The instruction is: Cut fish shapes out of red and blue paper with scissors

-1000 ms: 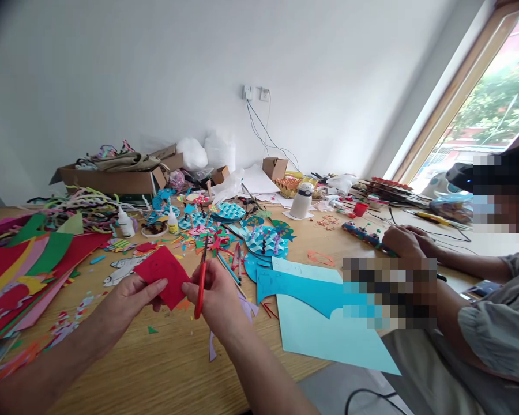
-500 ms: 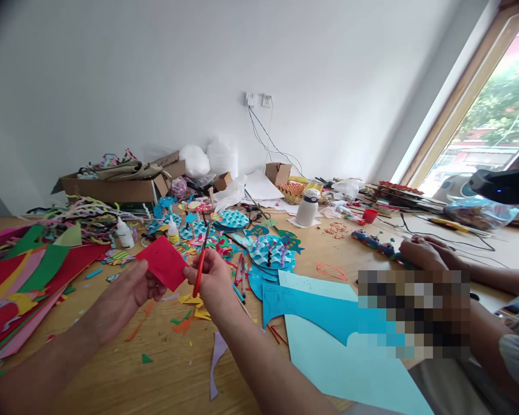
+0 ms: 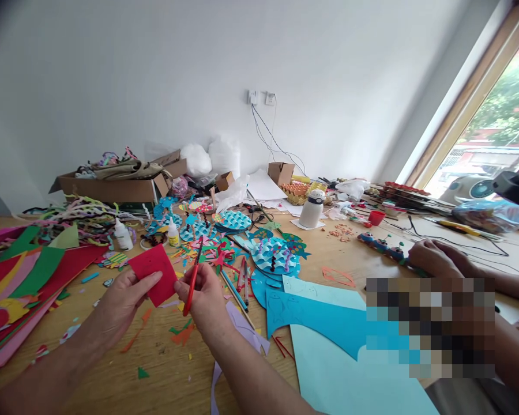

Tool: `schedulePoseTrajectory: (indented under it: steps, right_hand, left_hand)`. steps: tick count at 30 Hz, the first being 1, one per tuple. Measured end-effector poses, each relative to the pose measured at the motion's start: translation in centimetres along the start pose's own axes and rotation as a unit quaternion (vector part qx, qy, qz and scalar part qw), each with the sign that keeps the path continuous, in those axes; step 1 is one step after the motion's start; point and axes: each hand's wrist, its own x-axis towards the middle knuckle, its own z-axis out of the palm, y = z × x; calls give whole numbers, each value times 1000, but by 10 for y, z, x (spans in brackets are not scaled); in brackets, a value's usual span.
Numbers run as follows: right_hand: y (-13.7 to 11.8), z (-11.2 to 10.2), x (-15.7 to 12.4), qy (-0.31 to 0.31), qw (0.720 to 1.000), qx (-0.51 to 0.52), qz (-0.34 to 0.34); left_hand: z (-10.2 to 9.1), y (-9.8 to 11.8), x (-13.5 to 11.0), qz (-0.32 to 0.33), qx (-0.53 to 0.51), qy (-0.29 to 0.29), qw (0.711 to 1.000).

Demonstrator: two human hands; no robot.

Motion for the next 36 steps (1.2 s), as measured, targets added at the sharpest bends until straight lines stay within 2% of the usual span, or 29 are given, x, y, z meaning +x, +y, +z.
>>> schedulePoseTrajectory:
  steps: [3,8,13,19,27,32,36]
  right_hand:
    - [-1,-1,-2,-11,1000,5,13]
    - [-3,0,-6,3,1000,6,14]
    - [-4,2,-10,-7,999,-3,35]
    - [-4,-1,-10,8,999,12,29]
    - [0,-2,-9,42,999,14,9]
    - [4,1,-11,11,999,8,32]
    - [6,3,-12,-26,998,-6,57]
  left_hand:
    - [-1,0,-4,-23,10,-2,1000]
    - [-7,-3,-7,-12,-9,-6,1000]
    - [-7,-5,-8,-30,-34,-17,999]
    - [-4,-5,-11,-65,-33,6,997]
    - [-8,-10,-10,-34,-19,8,999]
    - [-2,-9,-9,-40,-86,13,995]
    - [-2,-8,-8,-41,-100,13,994]
